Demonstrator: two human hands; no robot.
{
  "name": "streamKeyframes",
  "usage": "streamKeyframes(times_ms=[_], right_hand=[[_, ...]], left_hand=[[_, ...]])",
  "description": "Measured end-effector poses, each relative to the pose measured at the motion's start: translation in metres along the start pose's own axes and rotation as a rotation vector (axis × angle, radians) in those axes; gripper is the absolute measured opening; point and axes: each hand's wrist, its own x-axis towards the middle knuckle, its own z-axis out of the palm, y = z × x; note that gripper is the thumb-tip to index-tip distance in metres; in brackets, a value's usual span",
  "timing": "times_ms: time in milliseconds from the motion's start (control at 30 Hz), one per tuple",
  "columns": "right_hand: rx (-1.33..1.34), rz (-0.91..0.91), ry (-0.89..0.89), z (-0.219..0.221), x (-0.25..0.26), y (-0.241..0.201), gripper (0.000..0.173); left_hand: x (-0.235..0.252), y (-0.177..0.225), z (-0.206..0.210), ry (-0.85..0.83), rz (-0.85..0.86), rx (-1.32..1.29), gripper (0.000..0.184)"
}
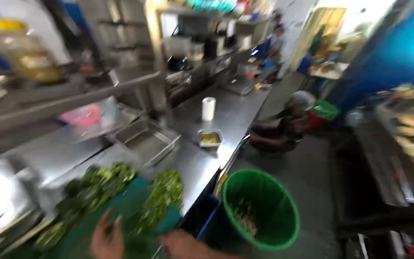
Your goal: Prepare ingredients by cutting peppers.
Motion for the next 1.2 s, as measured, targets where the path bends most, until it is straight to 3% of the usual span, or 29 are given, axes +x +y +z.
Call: streamKeyframes(times_ms=[100, 267, 400, 567, 733, 800, 1000, 1100, 1200], right_hand=[[-0.052, 0.077, -0.09, -0.009, 0.021, -0.001, 0.042], [-0.138, 0.195, 0.043, -0.06, 0.044, 0.042, 0.038], [-0.134, 0.131, 0.167, -0.085, 0.049, 0.057, 0.034], [-0.126, 0.157, 0.214, -0.103, 0.052, 0.041, 0.03], [-0.151, 0.13, 0.225, -0.116, 0.04, 0.029, 0.023], [-0.22, 0.163, 0.207, -0.131, 0.03, 0.033, 0.024], [-0.209, 0.119, 0.202, -0.188, -0.033, 0.103, 0.025], [0.011, 0.137, 0.253, -0.198, -0.073, 0.126, 0.033], [0.316, 0.233, 0.372, -0.178, -0.093, 0.126, 0.04]], left_hand=[[-0.011, -0.005, -0.006, -0.003, -0.114, 0.015, 0.05], [-0.023, -0.013, 0.003, -0.058, -0.117, 0.024, 0.048], [-0.017, 0.002, 0.021, -0.138, -0.001, 0.133, 0.046], [0.017, 0.041, 0.061, -0.312, 0.287, 0.319, 0.054], [0.043, 0.049, 0.095, -0.524, 0.474, 0.349, 0.014], [0.051, 0.046, 0.096, -0.548, 0.498, 0.341, 0.009], [0.065, 0.02, 0.089, -0.647, 0.387, 0.328, 0.022], [0.074, 0.008, 0.08, -0.566, 0.349, 0.304, 0.043], [0.101, 0.001, 0.062, -0.406, 0.246, 0.344, 0.044]])
